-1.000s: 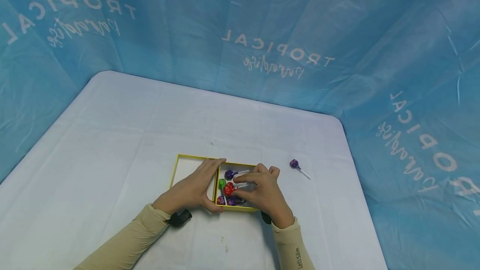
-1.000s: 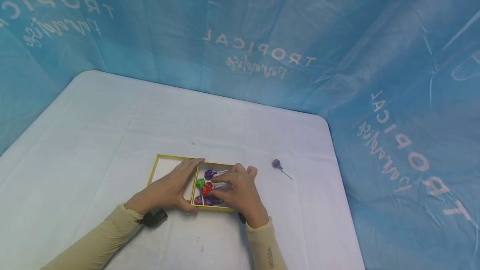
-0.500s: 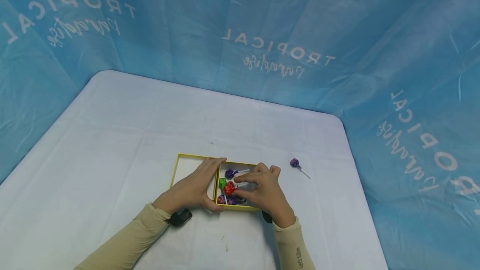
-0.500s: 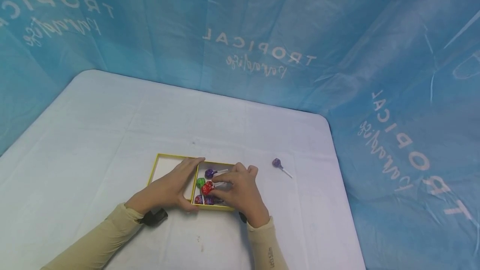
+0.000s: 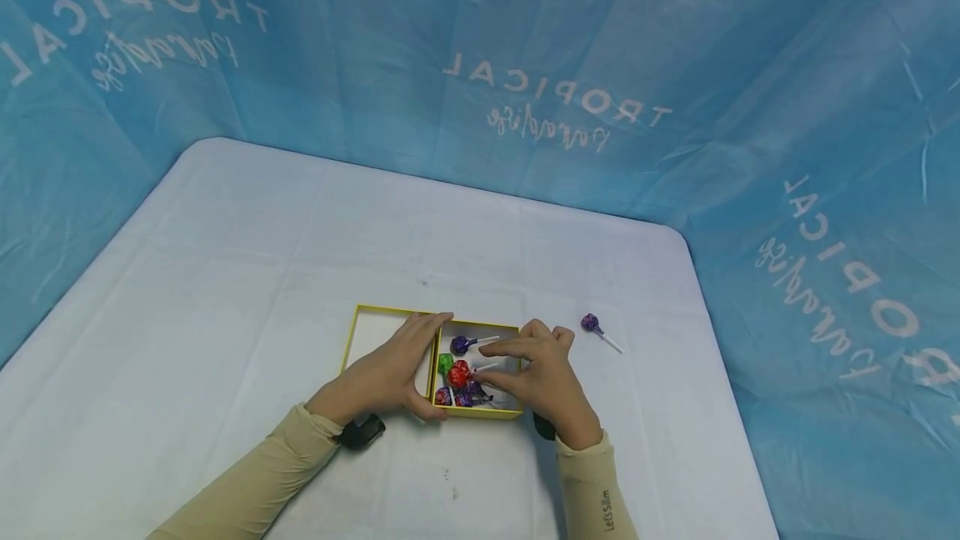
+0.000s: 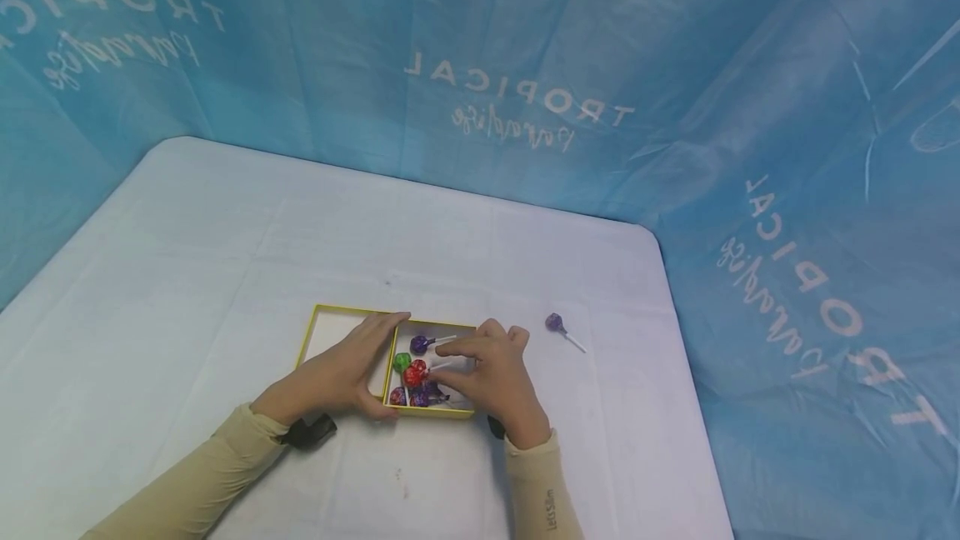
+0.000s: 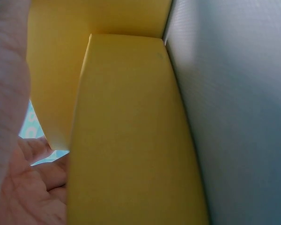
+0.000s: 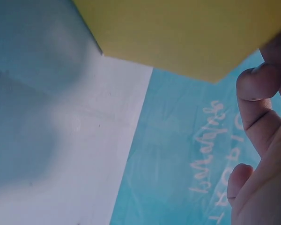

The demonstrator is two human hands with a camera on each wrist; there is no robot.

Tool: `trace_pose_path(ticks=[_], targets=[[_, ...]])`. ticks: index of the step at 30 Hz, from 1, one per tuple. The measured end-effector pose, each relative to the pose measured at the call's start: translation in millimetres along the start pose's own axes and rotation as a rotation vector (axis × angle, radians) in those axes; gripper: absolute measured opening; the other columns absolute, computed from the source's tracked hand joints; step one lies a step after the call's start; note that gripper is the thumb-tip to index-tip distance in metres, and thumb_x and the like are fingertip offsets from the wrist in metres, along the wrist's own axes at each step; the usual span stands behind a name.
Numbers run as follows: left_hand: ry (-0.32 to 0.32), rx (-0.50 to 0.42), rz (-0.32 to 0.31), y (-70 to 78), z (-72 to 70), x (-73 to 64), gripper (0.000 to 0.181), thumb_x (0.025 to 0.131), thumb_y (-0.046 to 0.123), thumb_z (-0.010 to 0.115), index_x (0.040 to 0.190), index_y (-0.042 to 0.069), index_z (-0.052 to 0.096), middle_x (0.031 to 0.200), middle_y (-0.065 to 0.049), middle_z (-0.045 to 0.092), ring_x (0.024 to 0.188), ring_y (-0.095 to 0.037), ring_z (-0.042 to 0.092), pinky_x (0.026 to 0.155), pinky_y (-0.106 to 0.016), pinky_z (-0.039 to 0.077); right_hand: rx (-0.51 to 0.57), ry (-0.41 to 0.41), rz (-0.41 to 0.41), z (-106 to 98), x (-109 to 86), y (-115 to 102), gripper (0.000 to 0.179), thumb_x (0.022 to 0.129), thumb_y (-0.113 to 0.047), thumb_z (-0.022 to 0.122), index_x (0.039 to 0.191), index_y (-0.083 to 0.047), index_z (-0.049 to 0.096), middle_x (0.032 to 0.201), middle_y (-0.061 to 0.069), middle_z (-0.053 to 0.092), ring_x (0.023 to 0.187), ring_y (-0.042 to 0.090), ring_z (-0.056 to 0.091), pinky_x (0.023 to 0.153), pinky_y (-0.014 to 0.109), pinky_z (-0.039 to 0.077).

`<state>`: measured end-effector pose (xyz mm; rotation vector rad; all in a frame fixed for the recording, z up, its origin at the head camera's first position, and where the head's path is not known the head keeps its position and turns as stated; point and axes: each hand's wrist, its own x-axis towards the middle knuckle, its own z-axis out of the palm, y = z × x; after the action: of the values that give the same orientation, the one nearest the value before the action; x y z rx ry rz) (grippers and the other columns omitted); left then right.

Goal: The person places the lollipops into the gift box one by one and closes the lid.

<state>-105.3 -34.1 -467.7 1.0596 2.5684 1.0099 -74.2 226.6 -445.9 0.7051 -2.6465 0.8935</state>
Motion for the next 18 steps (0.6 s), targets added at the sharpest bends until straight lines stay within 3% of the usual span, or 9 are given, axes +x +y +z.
trace_pose_path(ticks=[7,14,18], targets=[[0.005,-0.001,0.007,0.1,0.2,0.5,0.13,0.061,0.054,0.092,0.159,0.007,0.02,0.156,-0.01,0.036,0.138,-0.023,0.037,0.113,-0.044,0.041,0.017,0.02,0.062,-15.4,-6.2,10.3,0.038,0.067,-0.026,0.095,0.102,-0.023,0.082,0.074,-0.008,0.063,0.079,0.005,0.038,0.078,0.046,0.011],[0.014,-0.005,0.012,-0.2,0.5,0.3,0.131,0.059,0.052,0.093,0.159,0.007,0.021,0.156,-0.01,0.036,0.137,-0.022,0.038,0.114,-0.044,0.04,0.042,0.094,0.162,-34.0,-14.0,21.2,0.04,0.065,-0.023,0.096,0.103,-0.025,0.082,0.078,-0.01,0.058,0.08,0.012,0.044,0.085,0.05,0.012],[0.02,0.002,0.022,-0.7,1.3,0.3,0.13,0.059,0.053,0.093,0.159,0.008,0.021,0.155,-0.011,0.037,0.136,-0.022,0.038,0.113,-0.044,0.042,0.05,0.106,0.212,-40.1,-17.7,25.5,0.039,0.066,-0.026,0.095,0.103,-0.027,0.082,0.078,-0.004,0.058,0.08,0.01,0.042,0.089,0.05,0.013]])
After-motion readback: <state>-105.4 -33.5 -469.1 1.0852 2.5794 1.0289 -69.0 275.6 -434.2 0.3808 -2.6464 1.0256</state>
